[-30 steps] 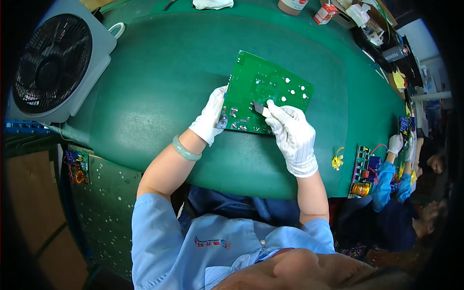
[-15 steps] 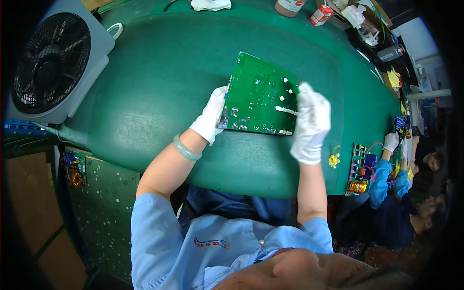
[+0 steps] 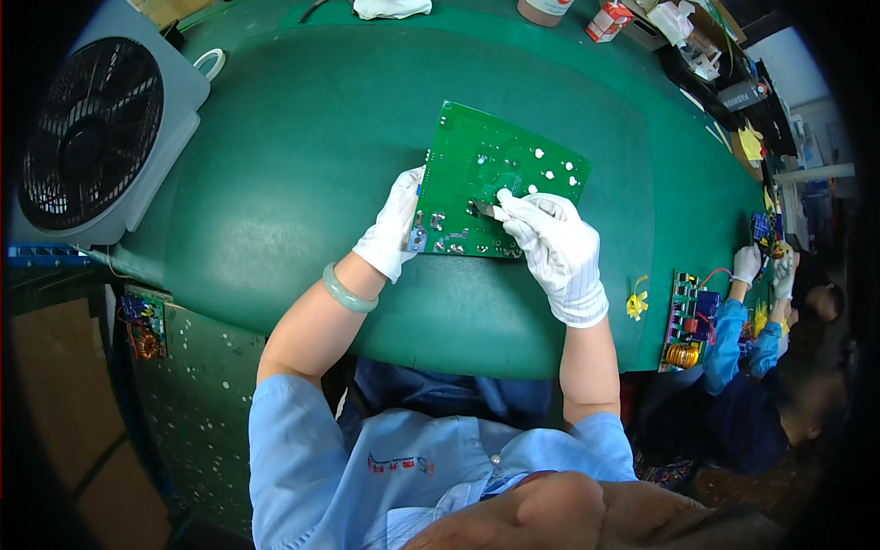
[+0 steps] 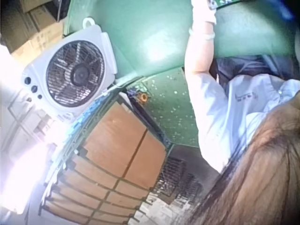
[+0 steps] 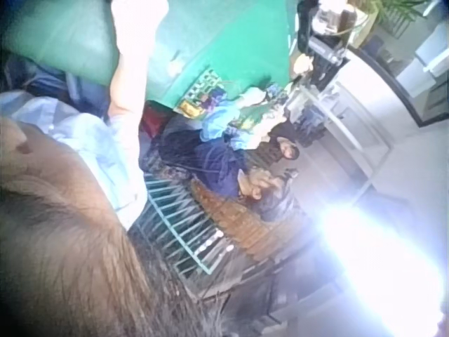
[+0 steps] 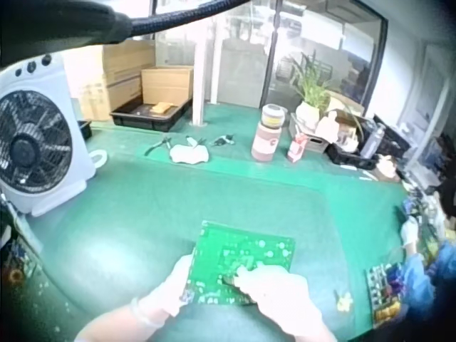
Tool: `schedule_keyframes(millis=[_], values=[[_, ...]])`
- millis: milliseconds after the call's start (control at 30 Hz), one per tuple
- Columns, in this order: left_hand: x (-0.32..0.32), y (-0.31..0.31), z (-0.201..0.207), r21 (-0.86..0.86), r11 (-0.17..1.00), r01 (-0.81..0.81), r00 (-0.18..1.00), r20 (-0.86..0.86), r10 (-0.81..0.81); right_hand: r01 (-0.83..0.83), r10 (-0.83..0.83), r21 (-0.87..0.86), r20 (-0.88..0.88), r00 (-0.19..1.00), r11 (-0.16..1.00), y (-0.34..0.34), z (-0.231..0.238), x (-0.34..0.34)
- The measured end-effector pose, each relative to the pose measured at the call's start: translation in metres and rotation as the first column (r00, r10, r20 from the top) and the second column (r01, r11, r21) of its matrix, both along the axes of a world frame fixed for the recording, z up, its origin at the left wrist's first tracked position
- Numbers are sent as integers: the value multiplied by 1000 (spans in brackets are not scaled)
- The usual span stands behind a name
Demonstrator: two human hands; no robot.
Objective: The person cleans the surface of a green circuit board using a small metal scraper. They hold the board with one hand and scrape off residue from the solder side with the other. The person flips the board over to clean the component side, then places the board on the table and picks up another one to repeat the process.
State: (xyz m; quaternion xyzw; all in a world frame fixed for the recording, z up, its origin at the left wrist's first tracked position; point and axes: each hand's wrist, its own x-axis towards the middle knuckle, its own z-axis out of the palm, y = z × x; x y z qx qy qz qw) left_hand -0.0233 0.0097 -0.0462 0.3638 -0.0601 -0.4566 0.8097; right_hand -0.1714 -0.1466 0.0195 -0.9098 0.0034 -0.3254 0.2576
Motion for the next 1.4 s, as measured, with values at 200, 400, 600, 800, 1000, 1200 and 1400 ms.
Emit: schedule_keyframes(millis=[200, 400, 600, 800, 1000, 1200, 1400], values=[[8, 2, -12, -132, 985, 114, 993, 39, -109, 23, -23, -29, -3, 1000, 999, -2, -6, -3], [10, 3, -16, -260, 954, 150, 988, 0, -156, 29, -28, -68, 21, 999, 997, -5, -9, -4], [5, 1, -14, -31, 997, 71, 988, 142, -66, 31, -26, -96, 55, 998, 995, -4, -7, -3], [6, 2, -13, -206, 973, 99, 994, 73, -86, 235, -224, -161, 82, 971, 959, 0, -15, -3], [8, 2, -10, -246, 957, 155, 988, 11, -157, 270, -266, 5, 192, 945, 963, -16, -1, -2], [11, 8, -23, -229, 964, 138, 988, -32, -149, 21, -20, -44, 28, 999, 999, -3, -4, -8], [11, 6, -21, -286, 944, 162, 985, -3, -170, 23, -20, -87, 30, 999, 996, -3, -7, -6]])
